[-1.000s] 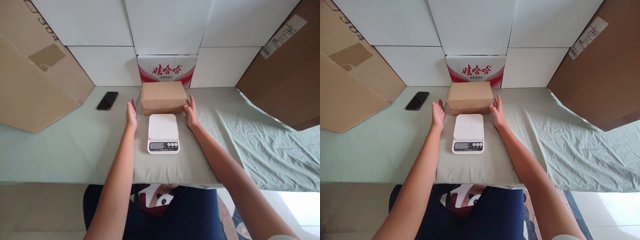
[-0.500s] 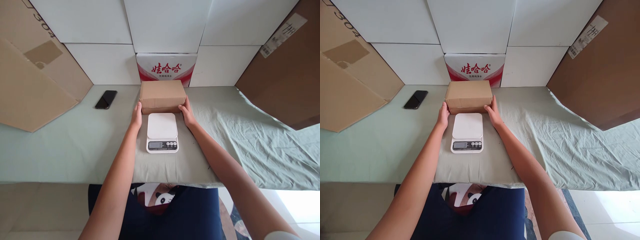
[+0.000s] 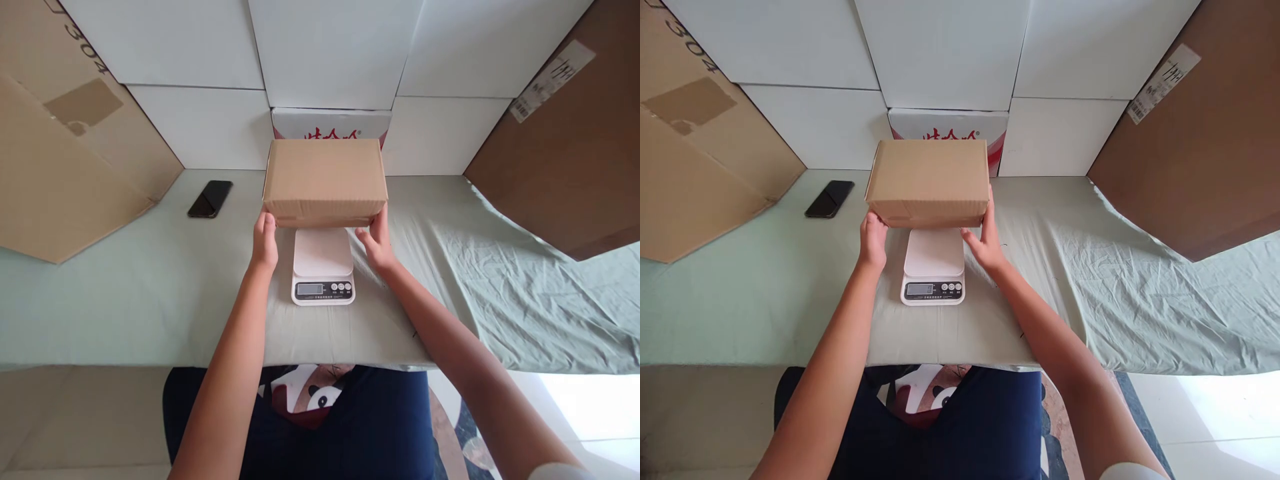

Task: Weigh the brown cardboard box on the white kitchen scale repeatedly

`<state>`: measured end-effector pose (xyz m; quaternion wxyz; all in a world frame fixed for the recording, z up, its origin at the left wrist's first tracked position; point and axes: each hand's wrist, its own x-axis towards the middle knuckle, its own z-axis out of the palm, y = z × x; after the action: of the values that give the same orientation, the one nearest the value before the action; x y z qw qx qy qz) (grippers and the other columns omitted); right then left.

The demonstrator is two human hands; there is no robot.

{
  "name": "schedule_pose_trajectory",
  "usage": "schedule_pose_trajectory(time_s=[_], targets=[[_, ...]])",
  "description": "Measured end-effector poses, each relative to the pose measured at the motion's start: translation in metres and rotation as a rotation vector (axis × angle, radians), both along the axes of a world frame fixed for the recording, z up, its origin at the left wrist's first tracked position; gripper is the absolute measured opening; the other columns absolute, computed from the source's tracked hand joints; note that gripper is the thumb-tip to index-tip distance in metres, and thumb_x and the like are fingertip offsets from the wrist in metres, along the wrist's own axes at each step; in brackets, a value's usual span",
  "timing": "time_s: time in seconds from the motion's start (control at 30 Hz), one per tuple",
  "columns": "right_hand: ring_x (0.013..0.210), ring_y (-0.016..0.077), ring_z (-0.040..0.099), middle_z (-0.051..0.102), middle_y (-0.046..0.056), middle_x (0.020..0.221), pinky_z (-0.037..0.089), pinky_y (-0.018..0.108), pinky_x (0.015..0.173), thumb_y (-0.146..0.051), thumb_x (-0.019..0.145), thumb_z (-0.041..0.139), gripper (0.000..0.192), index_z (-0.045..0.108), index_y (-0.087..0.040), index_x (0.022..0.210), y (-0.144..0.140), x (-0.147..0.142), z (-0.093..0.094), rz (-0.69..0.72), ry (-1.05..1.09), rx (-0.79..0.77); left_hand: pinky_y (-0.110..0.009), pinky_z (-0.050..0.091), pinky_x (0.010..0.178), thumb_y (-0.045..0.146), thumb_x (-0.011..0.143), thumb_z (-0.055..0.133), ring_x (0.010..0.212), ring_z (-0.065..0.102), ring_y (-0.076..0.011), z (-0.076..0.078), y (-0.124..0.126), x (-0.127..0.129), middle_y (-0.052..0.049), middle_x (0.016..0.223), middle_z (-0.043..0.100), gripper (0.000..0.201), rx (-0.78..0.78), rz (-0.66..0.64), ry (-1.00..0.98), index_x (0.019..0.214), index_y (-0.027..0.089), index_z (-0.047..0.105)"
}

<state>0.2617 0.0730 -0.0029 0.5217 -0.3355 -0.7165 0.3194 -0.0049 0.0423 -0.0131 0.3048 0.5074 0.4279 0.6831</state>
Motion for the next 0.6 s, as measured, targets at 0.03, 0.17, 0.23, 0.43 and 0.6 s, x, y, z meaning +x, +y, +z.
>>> schedule_pose_trajectory(time_s=[0.03,0.17,0.23,0.43,0.6], targets=[[0.165,0.0359,0.025,0.034,0.005,0.173,0.026,0.063,0.135,-0.082,0.081,0.058,0.104,0.016,-0.039,0.166,-0.013,0.003,-0.002,-0.018,0.021,0.011,-0.045,0.049,0.116,0.087,0.088,0.045,0.141,0.059,-0.0337,0.0,-0.013,0.002,-0.013,0.131,0.073,0.078,0.015,0.004,0.008,0.129,0.024,0.068],[0.166,0.0363,0.024,0.031,0.004,0.174,0.026,0.066,0.134,-0.073,0.088,0.058,0.093,0.019,-0.04,0.165,-0.061,0.012,-0.014,-0.062,0.045,0.02,-0.048,0.051,0.113,0.088,0.087,0.044,0.138,0.06,-0.0365,-0.011,-0.068,0.009,-0.015,0.124,0.074,0.08,-0.021,-0.029,0.047,0.127,0.023,0.068],[0.165,0.0356,0.026,0.033,0.004,0.174,0.029,0.065,0.133,-0.069,0.091,0.057,0.087,0.022,-0.04,0.165,-0.077,0.015,-0.017,-0.071,0.05,0.016,-0.049,0.052,0.111,0.088,0.086,0.043,0.138,0.06,-0.0375,-0.017,-0.086,0.012,-0.016,0.126,0.073,0.083,-0.05,-0.049,0.061,0.13,0.023,0.067],[0.163,0.0377,0.029,0.035,0.004,0.172,0.029,0.068,0.132,-0.065,0.093,0.057,0.082,0.025,-0.041,0.164,-0.089,0.015,-0.01,-0.06,0.051,-0.009,-0.05,0.053,0.109,0.087,0.087,0.043,0.134,0.063,-0.0373,-0.02,-0.1,0.015,-0.017,0.129,0.073,0.083,-0.11,-0.045,0.053,0.133,0.022,0.066],[0.155,0.0395,0.04,0.044,0.007,0.164,0.037,0.07,0.127,-0.065,0.093,0.056,0.073,0.036,-0.04,0.158,-0.089,0.013,-0.01,-0.059,0.046,-0.007,-0.05,0.052,0.111,0.086,0.088,0.044,0.136,0.062,-0.037,-0.02,-0.098,0.014,-0.016,0.134,0.072,0.08,-0.092,-0.009,0.017,0.133,0.023,0.066]])
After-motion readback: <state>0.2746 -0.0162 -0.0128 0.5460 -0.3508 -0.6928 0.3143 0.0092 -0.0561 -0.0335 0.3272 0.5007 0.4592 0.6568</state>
